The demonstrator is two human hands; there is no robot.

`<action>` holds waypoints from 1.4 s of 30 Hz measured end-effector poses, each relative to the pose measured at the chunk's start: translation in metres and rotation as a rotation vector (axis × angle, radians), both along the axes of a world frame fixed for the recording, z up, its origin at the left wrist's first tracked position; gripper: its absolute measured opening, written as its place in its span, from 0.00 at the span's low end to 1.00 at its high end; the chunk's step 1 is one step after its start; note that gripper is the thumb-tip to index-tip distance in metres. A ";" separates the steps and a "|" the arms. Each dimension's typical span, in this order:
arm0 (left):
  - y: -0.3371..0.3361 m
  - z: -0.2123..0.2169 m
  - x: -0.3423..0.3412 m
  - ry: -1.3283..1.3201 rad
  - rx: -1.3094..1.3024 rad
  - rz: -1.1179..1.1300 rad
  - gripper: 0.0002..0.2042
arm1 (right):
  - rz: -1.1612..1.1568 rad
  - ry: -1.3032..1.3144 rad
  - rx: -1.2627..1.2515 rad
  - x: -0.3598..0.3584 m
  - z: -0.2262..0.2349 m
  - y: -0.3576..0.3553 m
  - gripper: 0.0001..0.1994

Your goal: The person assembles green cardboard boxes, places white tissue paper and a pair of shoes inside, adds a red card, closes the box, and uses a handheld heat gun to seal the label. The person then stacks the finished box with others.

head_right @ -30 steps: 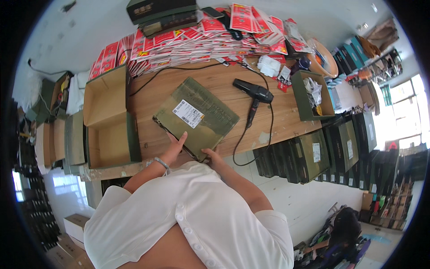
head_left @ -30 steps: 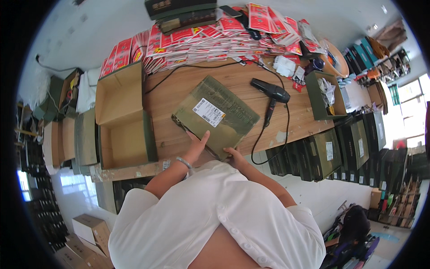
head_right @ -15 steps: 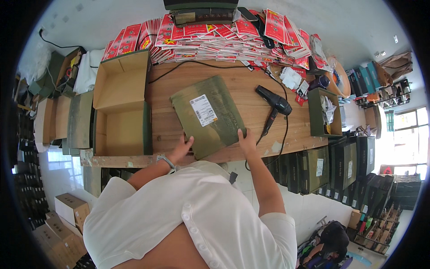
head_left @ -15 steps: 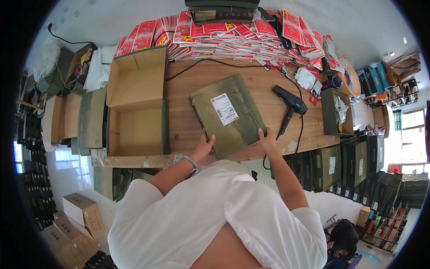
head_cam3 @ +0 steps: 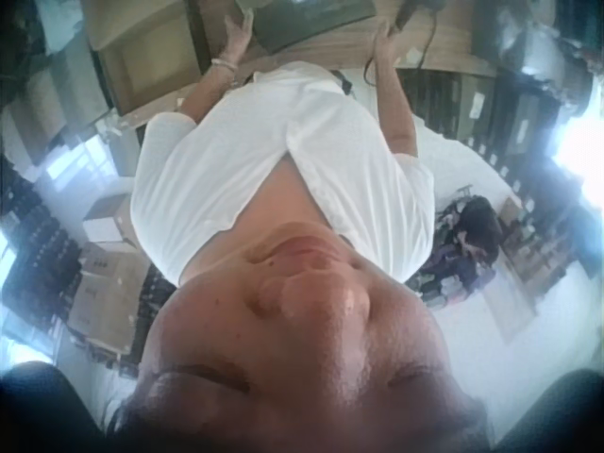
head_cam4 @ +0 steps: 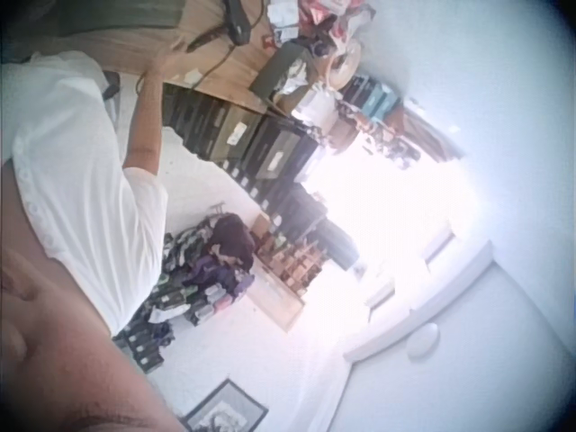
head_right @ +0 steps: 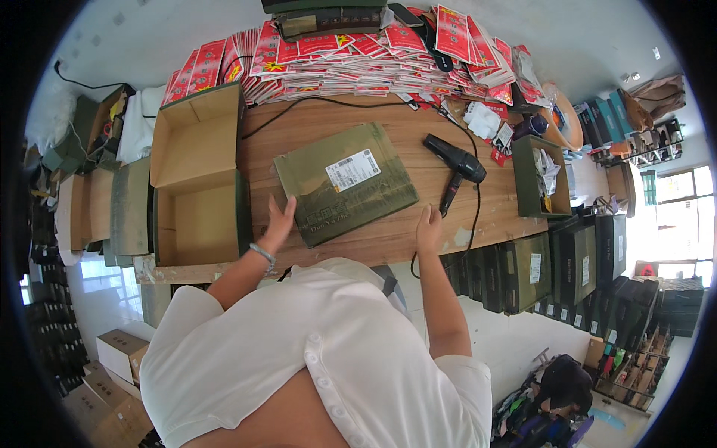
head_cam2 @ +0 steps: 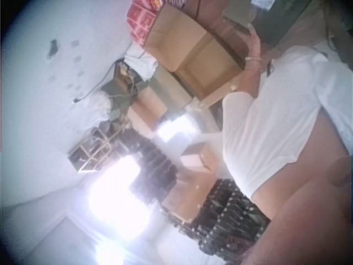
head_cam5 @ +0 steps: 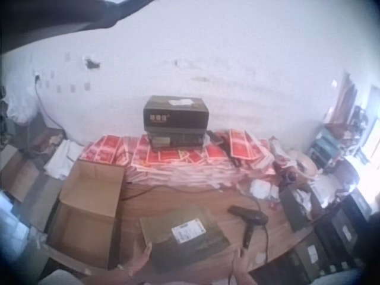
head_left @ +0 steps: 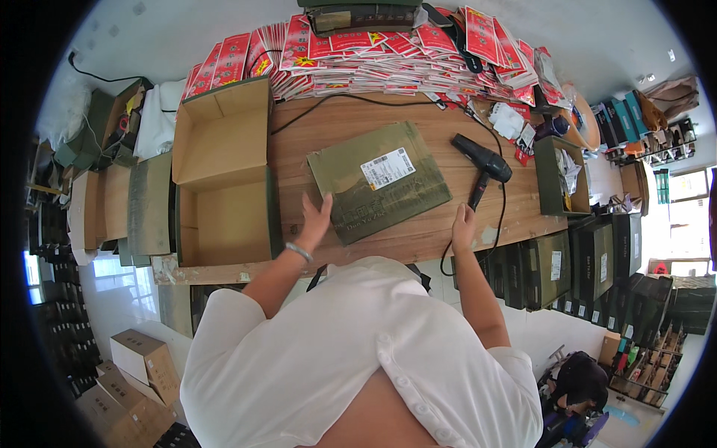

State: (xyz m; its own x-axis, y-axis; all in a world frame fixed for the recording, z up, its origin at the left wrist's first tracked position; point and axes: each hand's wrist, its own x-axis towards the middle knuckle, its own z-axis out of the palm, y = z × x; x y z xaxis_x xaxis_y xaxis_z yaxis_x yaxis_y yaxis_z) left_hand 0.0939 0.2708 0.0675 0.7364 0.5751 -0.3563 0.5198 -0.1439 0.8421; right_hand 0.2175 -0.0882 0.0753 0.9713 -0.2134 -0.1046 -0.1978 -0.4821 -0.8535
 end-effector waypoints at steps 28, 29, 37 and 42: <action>-0.001 0.173 0.026 -0.593 -0.442 0.109 0.39 | 0.368 -0.005 0.805 0.122 0.153 -0.017 0.20; -0.008 0.169 0.027 -0.521 -0.373 0.121 0.38 | 0.401 -0.008 0.706 0.129 0.146 -0.011 0.18; -0.082 0.056 -0.011 -0.134 0.002 0.017 0.22 | 0.939 -0.027 -0.021 0.086 0.056 0.044 0.15; -0.106 0.041 -0.023 -0.025 0.704 -0.258 0.16 | 0.923 -0.523 -0.542 0.042 0.031 0.097 0.17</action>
